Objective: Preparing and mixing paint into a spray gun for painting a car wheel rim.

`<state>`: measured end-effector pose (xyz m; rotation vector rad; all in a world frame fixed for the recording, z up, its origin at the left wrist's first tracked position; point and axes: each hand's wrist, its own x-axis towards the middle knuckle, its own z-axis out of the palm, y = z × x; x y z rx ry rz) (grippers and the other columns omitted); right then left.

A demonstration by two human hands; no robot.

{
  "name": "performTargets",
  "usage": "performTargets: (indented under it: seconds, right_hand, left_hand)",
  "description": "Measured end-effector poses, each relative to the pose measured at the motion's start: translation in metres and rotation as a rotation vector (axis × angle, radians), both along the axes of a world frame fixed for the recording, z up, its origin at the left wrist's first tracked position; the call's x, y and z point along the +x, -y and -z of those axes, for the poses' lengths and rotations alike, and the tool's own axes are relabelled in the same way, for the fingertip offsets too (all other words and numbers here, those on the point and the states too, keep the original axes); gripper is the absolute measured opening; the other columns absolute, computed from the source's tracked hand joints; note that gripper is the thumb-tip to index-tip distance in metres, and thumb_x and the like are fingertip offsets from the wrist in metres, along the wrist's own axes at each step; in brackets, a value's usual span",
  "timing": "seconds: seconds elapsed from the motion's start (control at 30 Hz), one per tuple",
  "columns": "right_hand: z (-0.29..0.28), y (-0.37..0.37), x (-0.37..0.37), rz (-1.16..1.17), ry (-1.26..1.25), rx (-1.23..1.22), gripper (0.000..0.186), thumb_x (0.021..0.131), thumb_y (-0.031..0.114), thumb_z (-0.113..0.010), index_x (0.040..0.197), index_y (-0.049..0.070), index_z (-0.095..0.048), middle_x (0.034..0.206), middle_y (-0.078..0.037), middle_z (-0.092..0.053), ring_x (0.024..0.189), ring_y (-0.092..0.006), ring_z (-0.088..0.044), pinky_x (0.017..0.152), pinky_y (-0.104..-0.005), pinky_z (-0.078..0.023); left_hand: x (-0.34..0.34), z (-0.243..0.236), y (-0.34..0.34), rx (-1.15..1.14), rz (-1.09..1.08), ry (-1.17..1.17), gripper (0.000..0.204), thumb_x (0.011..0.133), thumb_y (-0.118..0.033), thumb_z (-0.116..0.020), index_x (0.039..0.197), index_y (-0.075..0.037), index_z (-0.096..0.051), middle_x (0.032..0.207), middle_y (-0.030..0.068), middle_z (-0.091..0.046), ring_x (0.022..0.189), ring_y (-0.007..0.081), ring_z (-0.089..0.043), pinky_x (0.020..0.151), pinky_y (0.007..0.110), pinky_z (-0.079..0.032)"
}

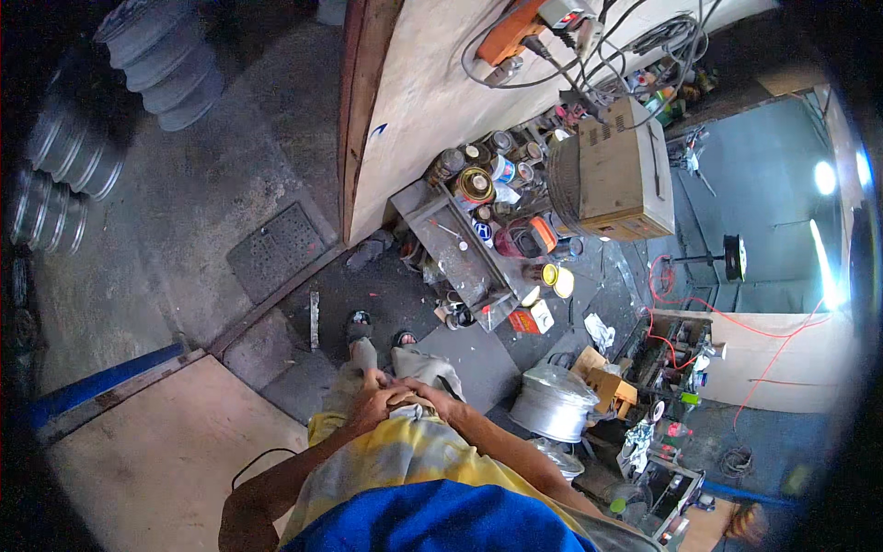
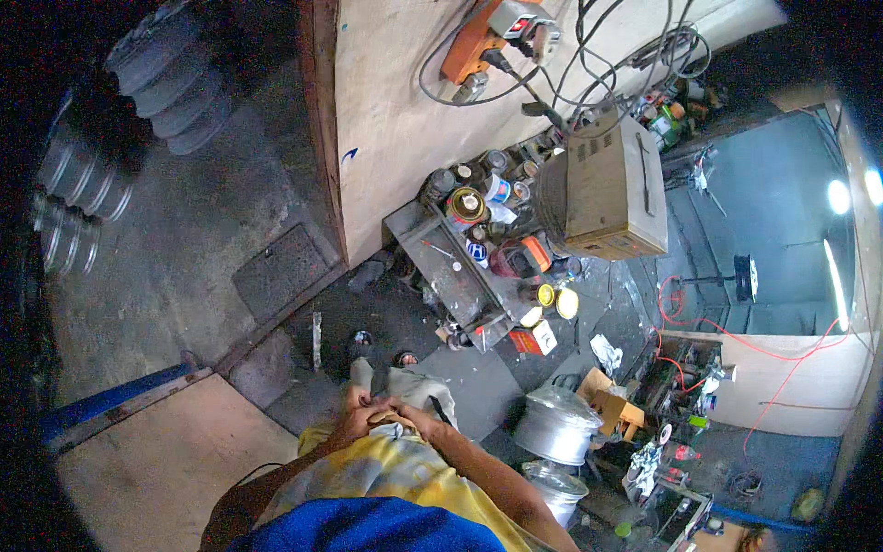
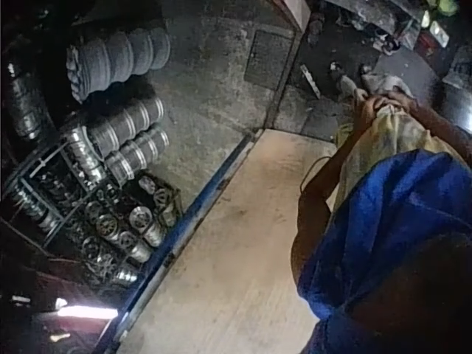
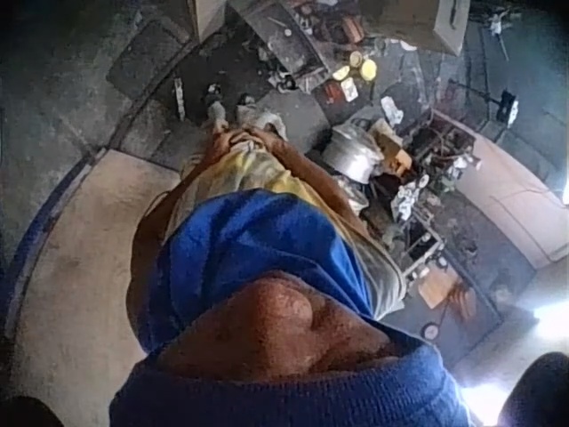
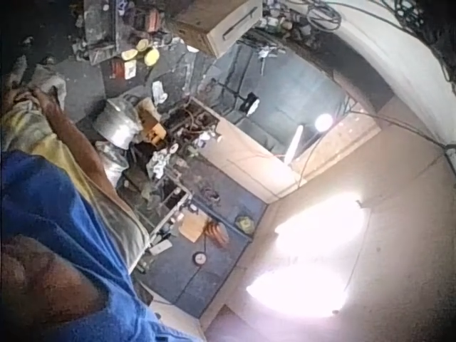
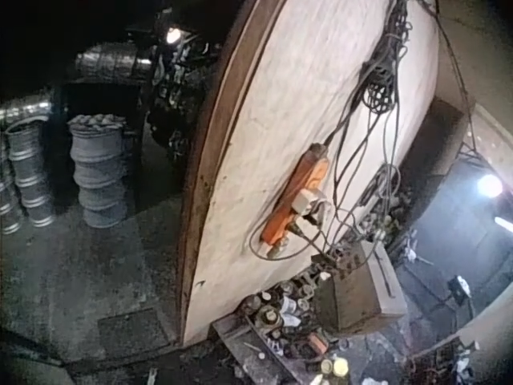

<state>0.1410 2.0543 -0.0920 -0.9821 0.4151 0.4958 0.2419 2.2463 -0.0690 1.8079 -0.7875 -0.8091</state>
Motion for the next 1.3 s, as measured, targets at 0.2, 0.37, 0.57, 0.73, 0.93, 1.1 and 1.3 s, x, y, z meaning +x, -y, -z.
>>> performTargets:
  seconds: [0.2,0.37,0.57,0.73,0.93,1.1,1.3]
  right_hand:
    - [0.026,-0.011,0.003,-0.285,-0.374,0.171,0.05,0.107,0.04,-0.046,0.137,0.003,-0.059,0.128,-0.006,-0.068,0.109,-0.0137,-0.065,0.102,-0.0298,-0.05]
    - [0.035,-0.009,0.023,-0.561,-0.27,0.155,0.043,0.102,0.031,-0.055,0.131,0.0,-0.063,0.125,-0.006,-0.068,0.102,-0.014,-0.065,0.091,-0.0299,-0.053]
    - [-0.002,-0.024,0.042,-0.424,-0.28,-0.086,0.068,0.098,0.055,-0.059,0.131,-0.005,-0.063,0.12,-0.01,-0.068,0.105,-0.0178,-0.062,0.094,-0.0312,-0.05]
    - [-0.048,-0.031,0.079,-0.444,-0.445,-0.077,0.073,0.099,0.058,-0.06,0.133,-0.006,-0.061,0.122,-0.011,-0.069,0.106,-0.0205,-0.065,0.096,-0.0327,-0.05]
    - [0.008,-0.02,0.055,0.137,-0.339,0.067,0.037,0.105,0.028,-0.058,0.127,0.0,-0.064,0.107,-0.009,-0.073,0.095,-0.0175,-0.07,0.081,-0.0264,-0.055]
    - [0.005,-0.002,0.043,0.779,-0.516,0.285,0.024,0.105,0.021,-0.049,0.082,0.016,-0.045,0.066,0.003,-0.037,0.05,-0.0114,-0.034,0.046,-0.03,-0.029]
    - [-0.013,0.038,-0.027,1.014,-0.581,-0.037,0.021,0.104,0.027,-0.055,0.087,0.018,-0.044,0.061,0.006,-0.031,0.048,-0.0087,-0.03,0.042,-0.0276,-0.025]
  left_hand:
    - [-0.018,0.008,-0.015,0.197,-0.405,-0.188,0.085,0.062,-0.05,-0.093,0.126,-0.008,-0.055,0.112,0.0147,-0.052,0.106,0.0356,-0.05,0.091,0.047,-0.045]
    - [-0.032,-0.005,-0.015,0.11,-0.554,-0.13,0.097,0.059,-0.044,-0.097,0.132,-0.01,-0.044,0.114,0.0155,-0.052,0.111,0.0395,-0.051,0.092,0.051,-0.044]
    - [-0.037,-0.004,-0.024,0.116,-0.581,-0.094,0.104,0.059,-0.041,-0.097,0.139,-0.01,-0.039,0.119,0.0184,-0.051,0.115,0.0401,-0.051,0.095,0.05,-0.042]
    - [-0.04,-0.005,-0.024,0.218,-0.572,-0.071,0.103,0.062,-0.046,-0.097,0.14,-0.009,-0.041,0.125,0.017,-0.05,0.11,0.0336,-0.058,0.095,0.047,-0.046]
    - [-0.068,0.114,-0.059,0.014,-0.34,-0.399,0.095,0.067,-0.047,-0.095,0.138,-0.006,-0.045,0.113,0.0144,-0.059,0.103,0.026,-0.059,0.087,0.042,-0.048]
    - [-0.037,0.091,-0.031,-0.183,0.081,-0.589,0.053,0.097,-0.039,-0.072,0.134,-0.003,-0.058,0.109,0.0073,-0.068,0.103,0.015,-0.062,0.089,0.033,-0.05]
    - [-0.006,0.037,0.009,-0.038,0.409,-0.787,0.047,0.105,-0.044,-0.056,0.128,-0.003,-0.061,0.116,0.0117,-0.069,0.111,0.0178,-0.063,0.097,0.034,-0.048]
